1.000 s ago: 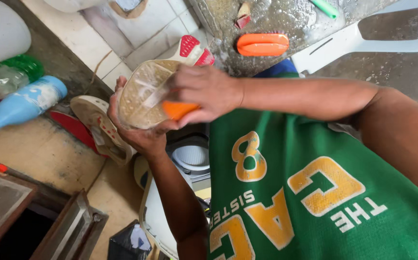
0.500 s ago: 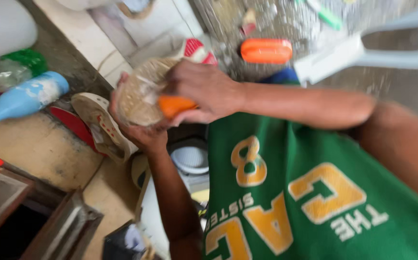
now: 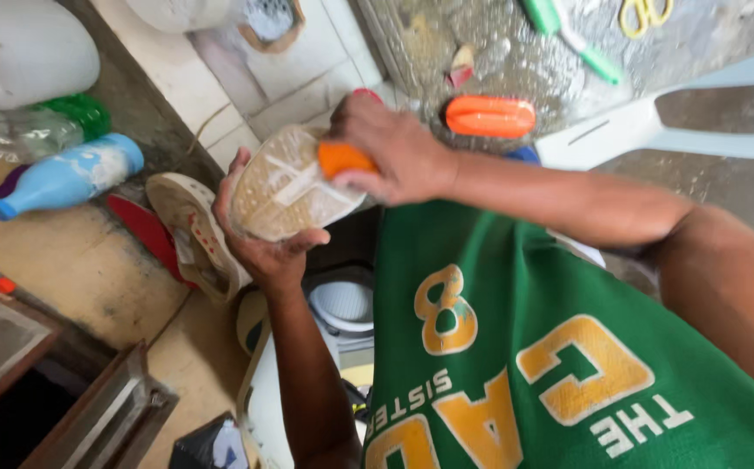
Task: The person scrubs the sole of a white sneaker with a red brush and then uses an orange brush to clean the same area. The person holds the shoe in their left hand and scrubs the bottom surface repeatedly.
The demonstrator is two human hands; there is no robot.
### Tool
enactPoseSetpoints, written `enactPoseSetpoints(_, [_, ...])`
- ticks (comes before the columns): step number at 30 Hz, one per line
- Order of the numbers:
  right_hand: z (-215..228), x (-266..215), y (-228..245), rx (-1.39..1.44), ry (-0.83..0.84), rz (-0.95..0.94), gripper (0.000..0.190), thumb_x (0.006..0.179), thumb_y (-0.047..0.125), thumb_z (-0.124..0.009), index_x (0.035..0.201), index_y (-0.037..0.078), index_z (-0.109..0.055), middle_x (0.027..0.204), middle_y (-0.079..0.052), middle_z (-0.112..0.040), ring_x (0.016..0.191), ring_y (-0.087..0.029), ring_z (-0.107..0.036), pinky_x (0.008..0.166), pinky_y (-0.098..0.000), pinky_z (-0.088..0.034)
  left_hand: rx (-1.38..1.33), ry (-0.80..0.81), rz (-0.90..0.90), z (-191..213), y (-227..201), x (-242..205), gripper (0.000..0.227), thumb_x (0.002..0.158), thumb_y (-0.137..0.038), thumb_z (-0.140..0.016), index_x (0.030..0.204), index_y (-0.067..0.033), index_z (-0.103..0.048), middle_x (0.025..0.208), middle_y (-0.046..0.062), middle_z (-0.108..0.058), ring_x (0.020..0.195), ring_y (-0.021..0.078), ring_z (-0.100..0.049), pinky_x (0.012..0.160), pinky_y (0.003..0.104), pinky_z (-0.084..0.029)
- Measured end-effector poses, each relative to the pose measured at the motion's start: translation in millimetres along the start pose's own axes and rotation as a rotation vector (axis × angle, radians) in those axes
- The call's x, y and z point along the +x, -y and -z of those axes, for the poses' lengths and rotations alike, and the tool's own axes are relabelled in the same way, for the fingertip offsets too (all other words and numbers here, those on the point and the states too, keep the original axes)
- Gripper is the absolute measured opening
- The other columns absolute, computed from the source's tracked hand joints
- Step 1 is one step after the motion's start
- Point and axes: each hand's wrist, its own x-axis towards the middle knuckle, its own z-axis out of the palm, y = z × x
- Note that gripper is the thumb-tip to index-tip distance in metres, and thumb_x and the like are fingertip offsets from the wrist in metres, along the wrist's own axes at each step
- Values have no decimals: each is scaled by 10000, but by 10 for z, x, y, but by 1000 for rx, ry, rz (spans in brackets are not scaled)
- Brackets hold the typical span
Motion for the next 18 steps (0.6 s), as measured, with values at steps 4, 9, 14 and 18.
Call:
enactPoseSetpoints(4, [-77, -10, 49, 42, -39, 210, 502, 1085, 500, -645, 1298, 51, -576, 1205, -126, -566, 1102, -340, -596, 896, -439, -564, 29, 34, 59, 57, 9, -105, 1134, 738, -681, -814, 1569, -90, -319, 1571, 219, -473, 1424, 322, -505, 1222, 465, -448])
enactPoseSetpoints(9, [96, 194, -81, -13, -103, 55, 466, 1076, 462, -682, 1266, 49, -581, 1148, -125, -563, 1074, -324, -597, 853, -413, -547, 61, 14, 50, 208, 44, -82, 1133, 699, -698, -830, 1511, -45, -387, 1581, 229, -492, 1401, 336, -540, 1217, 474, -472])
enactPoseSetpoints(14, [-113, 18, 216, 33, 57, 242, 512, 975, 508, -730, 1192, 63, -600, 1118, -132, -562, 1030, -324, -591, 722, -409, -543, -5, -6, 122, 244, 33, -309, 1138, 718, -687, -861, 1524, -36, -392, 1531, 211, -494, 1417, 325, -515, 1199, 454, -417])
enactPoseSetpoints(18, [-447, 587, 179, -113, -20, 189, 474, 981, 489, -749, 1149, 76, -588, 1154, -131, -525, 1046, -325, -583, 673, -404, -529, 186, 38, 142, 408, 32, -335, 1158, 680, -723, -842, 1499, -19, -426, 1493, 196, -554, 1400, 336, -555, 1223, 462, -459])
